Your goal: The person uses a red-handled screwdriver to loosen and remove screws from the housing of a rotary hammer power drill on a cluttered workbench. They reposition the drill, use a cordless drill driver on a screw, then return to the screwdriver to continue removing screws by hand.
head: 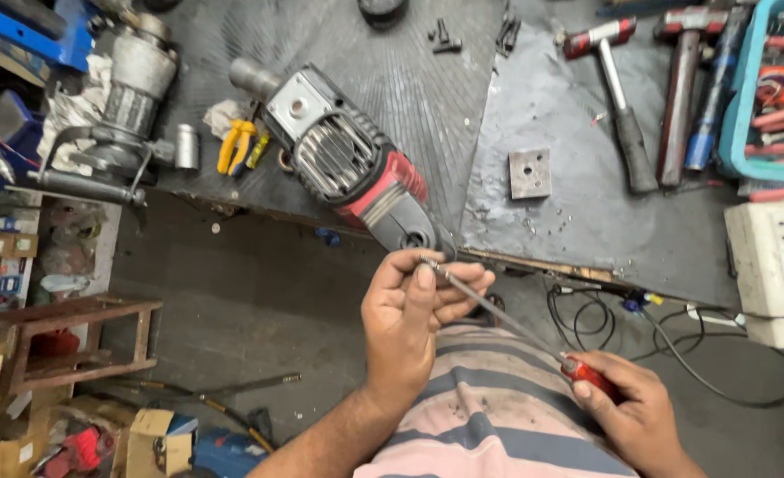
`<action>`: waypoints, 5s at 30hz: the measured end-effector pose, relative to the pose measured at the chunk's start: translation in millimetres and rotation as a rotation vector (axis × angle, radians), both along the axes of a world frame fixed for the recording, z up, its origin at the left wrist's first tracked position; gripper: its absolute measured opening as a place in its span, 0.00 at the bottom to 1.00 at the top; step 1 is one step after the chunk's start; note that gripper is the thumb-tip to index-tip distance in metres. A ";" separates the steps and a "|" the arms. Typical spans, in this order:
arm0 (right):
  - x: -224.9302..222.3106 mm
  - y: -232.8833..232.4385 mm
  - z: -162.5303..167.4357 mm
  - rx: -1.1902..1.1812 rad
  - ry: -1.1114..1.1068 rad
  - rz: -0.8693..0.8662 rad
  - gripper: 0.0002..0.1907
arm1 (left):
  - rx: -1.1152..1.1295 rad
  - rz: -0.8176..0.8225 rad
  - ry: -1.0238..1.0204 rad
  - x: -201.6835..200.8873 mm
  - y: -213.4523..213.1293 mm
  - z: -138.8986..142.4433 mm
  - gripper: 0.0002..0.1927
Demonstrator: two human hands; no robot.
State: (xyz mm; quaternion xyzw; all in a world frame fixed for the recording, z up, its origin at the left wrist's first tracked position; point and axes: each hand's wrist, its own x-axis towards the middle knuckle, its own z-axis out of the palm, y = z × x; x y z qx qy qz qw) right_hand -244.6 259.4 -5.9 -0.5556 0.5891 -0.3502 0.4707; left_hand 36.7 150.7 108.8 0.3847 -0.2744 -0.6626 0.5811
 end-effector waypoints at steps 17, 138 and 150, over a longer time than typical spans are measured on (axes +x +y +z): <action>67.8 -57.1 75.2 0.113 -0.014 0.041 0.21 | 0.116 -0.157 -0.130 -22.7 -1.7 -34.7 0.25; 102.0 -56.3 147.1 -0.518 0.906 -0.081 0.24 | -1.256 -0.805 -1.246 42.3 -141.2 43.3 0.13; 102.0 -62.7 155.3 0.043 0.240 -0.295 0.23 | -1.277 -0.792 -1.244 39.5 -140.6 41.3 0.14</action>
